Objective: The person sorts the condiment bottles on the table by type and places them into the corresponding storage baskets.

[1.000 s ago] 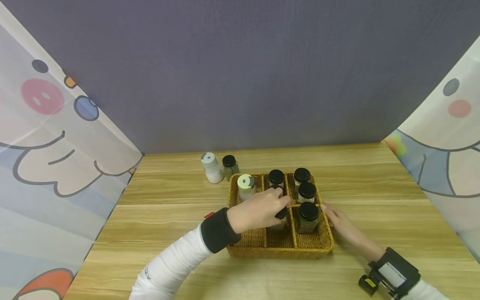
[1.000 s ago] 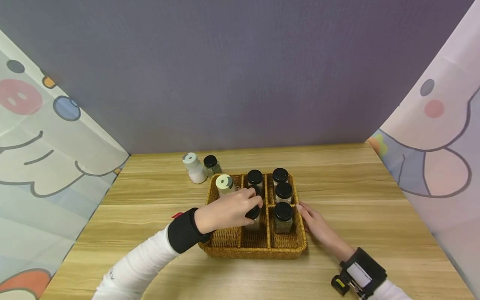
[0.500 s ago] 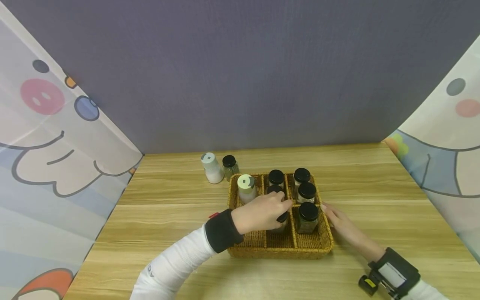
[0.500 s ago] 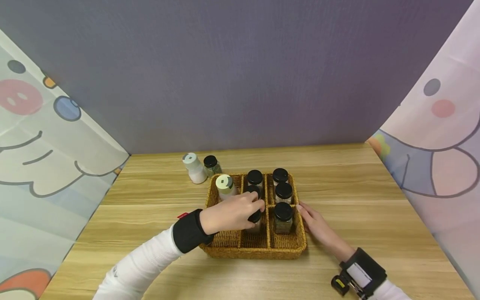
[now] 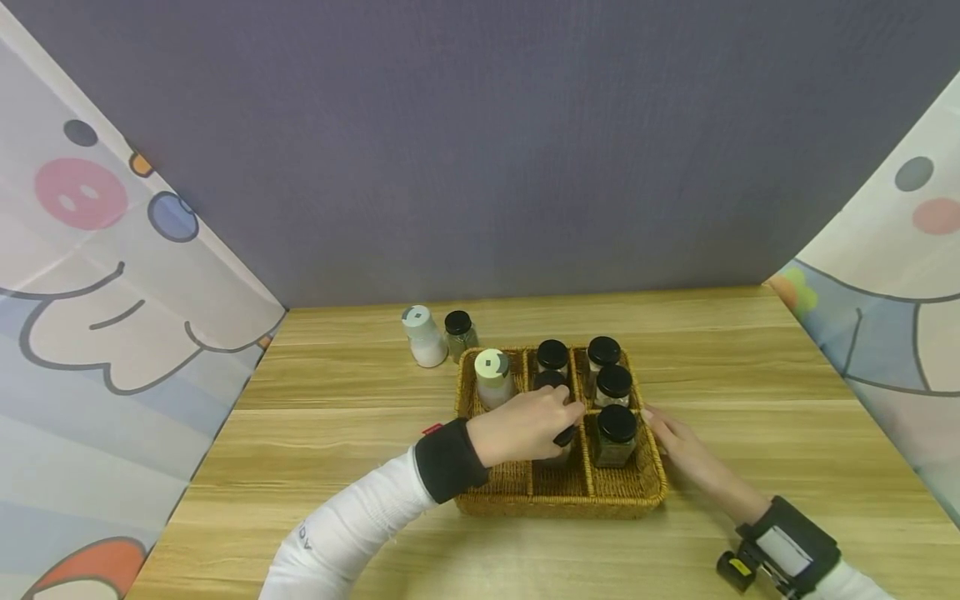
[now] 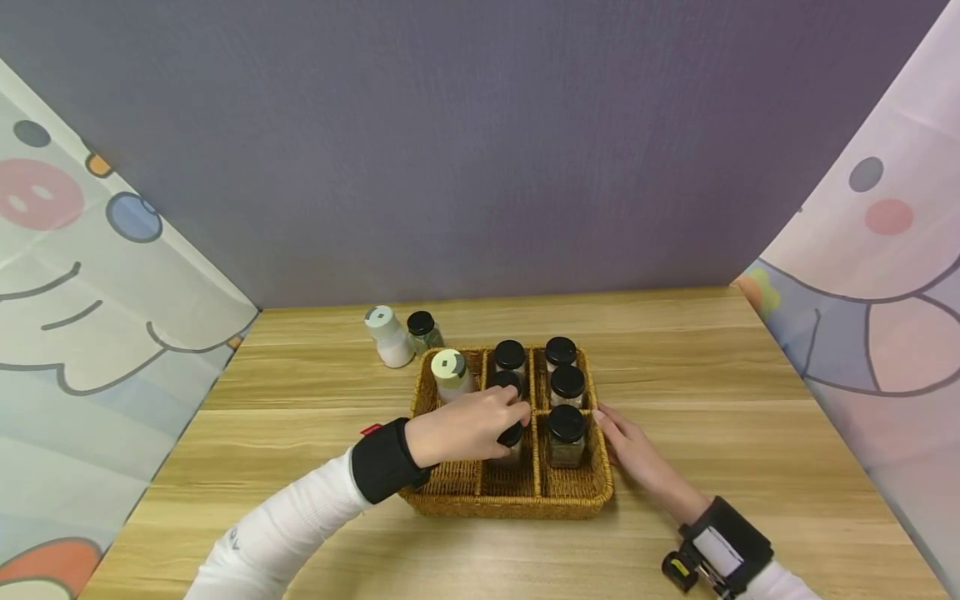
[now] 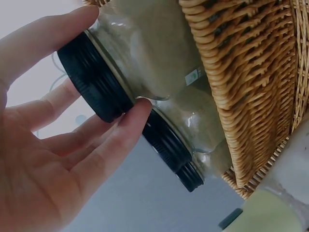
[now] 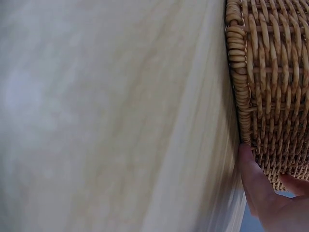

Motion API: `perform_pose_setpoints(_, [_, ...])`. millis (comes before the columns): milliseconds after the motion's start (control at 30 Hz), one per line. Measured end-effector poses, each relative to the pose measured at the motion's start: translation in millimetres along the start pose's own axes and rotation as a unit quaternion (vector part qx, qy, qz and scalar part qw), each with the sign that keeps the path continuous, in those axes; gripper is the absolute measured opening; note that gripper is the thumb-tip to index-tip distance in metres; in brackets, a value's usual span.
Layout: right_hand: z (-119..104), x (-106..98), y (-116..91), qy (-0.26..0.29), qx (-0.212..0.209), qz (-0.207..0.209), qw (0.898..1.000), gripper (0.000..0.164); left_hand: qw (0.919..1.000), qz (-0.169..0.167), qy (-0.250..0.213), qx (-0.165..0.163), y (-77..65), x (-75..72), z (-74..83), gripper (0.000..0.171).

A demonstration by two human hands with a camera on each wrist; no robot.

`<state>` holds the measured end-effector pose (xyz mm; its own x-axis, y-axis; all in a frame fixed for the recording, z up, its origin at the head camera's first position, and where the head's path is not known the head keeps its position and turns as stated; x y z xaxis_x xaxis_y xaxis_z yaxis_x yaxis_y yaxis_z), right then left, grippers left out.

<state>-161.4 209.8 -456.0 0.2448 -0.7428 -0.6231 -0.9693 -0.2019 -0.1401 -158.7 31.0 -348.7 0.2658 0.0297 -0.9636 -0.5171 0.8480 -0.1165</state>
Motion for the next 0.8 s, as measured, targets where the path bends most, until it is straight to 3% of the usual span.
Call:
perform_pose_setpoints(600, [-0.7, 0.2, -0.1, 0.007, 0.004, -0.003, 1.000, 0.066, 0.9999, 0.003, -0.003, -0.012, 3.7, 5.7, -3.3, 0.041])
perform_pose_setpoints(800, [-1.4, -0.2, -0.3, 0.008, -0.003, 0.000, 1.000, 0.064, 0.9998, 0.004, 0.016, -0.015, 3.1, 4.3, -2.2, 0.042])
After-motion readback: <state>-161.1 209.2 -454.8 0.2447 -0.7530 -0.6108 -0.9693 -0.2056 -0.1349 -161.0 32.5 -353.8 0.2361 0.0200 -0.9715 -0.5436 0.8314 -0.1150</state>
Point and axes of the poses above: each hand's wrist, its own y-axis towards the middle knuckle, its own x-axis out of the palm, z = x × y, the point moved 6 cm from there along y, towards the middle knuckle, and after that the axes turned 13 degrees about -y, right-handed, at the moved point
